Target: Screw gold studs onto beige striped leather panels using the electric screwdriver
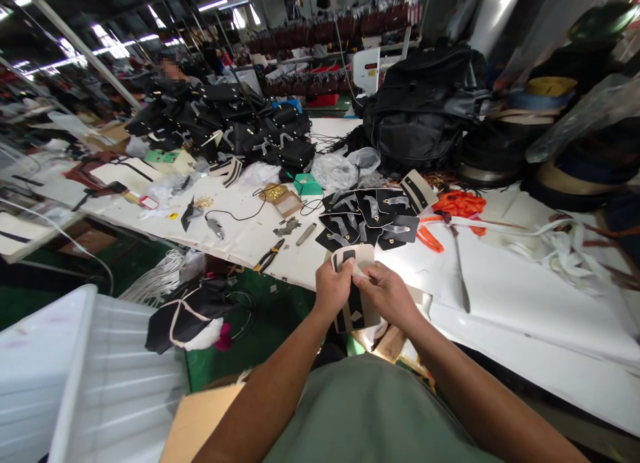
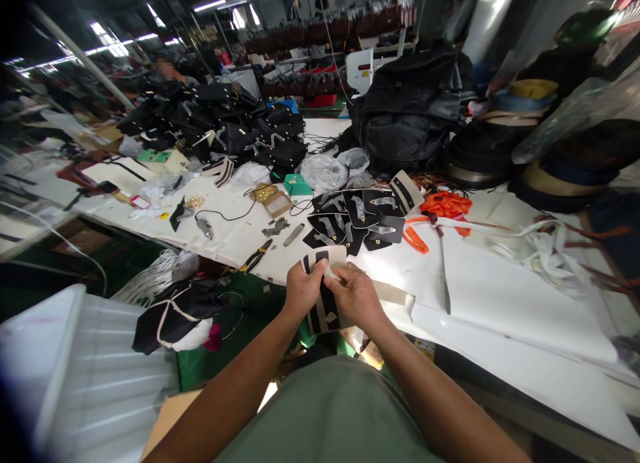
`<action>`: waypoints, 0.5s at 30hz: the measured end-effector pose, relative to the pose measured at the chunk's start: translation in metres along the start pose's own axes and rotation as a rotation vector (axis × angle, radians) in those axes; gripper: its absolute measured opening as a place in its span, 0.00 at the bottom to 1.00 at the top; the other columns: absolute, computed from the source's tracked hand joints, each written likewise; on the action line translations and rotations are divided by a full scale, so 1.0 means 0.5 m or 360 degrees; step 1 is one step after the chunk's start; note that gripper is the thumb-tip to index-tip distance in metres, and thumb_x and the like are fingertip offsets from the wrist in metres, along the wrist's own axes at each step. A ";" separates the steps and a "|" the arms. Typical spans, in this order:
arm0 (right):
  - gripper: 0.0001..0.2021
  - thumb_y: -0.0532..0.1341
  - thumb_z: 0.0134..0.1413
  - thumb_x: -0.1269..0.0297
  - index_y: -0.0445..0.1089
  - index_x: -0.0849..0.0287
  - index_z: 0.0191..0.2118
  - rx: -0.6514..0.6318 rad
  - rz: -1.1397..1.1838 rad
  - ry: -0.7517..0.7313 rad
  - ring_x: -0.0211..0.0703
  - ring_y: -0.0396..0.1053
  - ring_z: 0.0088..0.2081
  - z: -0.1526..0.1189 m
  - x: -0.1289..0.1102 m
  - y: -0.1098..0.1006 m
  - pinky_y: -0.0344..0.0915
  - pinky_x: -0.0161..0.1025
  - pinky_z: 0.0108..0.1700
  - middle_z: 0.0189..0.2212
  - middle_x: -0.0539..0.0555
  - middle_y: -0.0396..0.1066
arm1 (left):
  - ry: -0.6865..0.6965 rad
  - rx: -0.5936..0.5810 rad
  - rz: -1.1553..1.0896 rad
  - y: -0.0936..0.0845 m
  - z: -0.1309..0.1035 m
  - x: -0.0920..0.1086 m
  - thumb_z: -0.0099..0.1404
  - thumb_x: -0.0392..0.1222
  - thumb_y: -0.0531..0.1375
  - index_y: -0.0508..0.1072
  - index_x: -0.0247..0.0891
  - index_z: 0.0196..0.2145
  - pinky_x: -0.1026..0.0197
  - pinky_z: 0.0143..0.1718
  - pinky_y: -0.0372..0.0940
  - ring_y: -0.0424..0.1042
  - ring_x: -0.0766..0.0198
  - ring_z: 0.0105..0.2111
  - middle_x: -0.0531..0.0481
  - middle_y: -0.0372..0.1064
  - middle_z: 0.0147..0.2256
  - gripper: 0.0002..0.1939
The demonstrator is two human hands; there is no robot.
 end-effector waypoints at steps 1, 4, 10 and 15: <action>0.17 0.61 0.62 0.57 0.62 0.56 0.23 -0.0011 0.0007 -0.0004 0.41 0.62 0.30 0.005 0.002 0.006 0.57 0.39 0.34 0.26 0.48 0.59 | 0.0025 0.0027 0.0029 -0.006 0.000 -0.003 0.64 0.49 0.63 0.78 0.37 0.34 0.60 0.38 0.68 0.76 0.58 0.33 0.48 0.78 0.31 0.12; 0.19 0.62 0.61 0.57 0.58 0.56 0.22 -0.0065 0.0014 -0.0006 0.41 0.62 0.30 0.021 0.004 0.036 0.57 0.39 0.34 0.26 0.48 0.59 | 0.0117 0.0137 0.0112 -0.027 -0.007 -0.015 0.65 0.49 0.62 0.79 0.38 0.37 0.58 0.43 0.69 0.78 0.56 0.37 0.46 0.80 0.35 0.12; 0.16 0.62 0.60 0.59 0.63 0.56 0.23 -0.0325 0.0133 -0.0012 0.41 0.66 0.32 0.004 -0.005 0.123 0.60 0.39 0.37 0.30 0.50 0.67 | -0.0110 0.0546 0.0407 -0.174 0.033 -0.103 0.64 0.52 0.61 0.79 0.37 0.40 0.57 0.45 0.72 0.79 0.52 0.42 0.42 0.81 0.40 0.16; 0.14 0.62 0.59 0.52 0.71 0.56 0.29 -0.0475 0.0283 0.0326 0.41 0.65 0.29 -0.041 0.052 0.128 0.60 0.38 0.33 0.26 0.49 0.69 | -0.0372 0.0862 0.0679 -0.449 0.051 -0.197 0.64 0.50 0.56 0.77 0.35 0.44 0.49 0.53 0.69 0.77 0.45 0.49 0.37 0.79 0.46 0.19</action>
Point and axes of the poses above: each hand's wrist, its own z-axis towards the middle knuckle, its own y-axis out of the palm, x = y × z, the point moved 9 cm from there along z, towards the middle knuckle
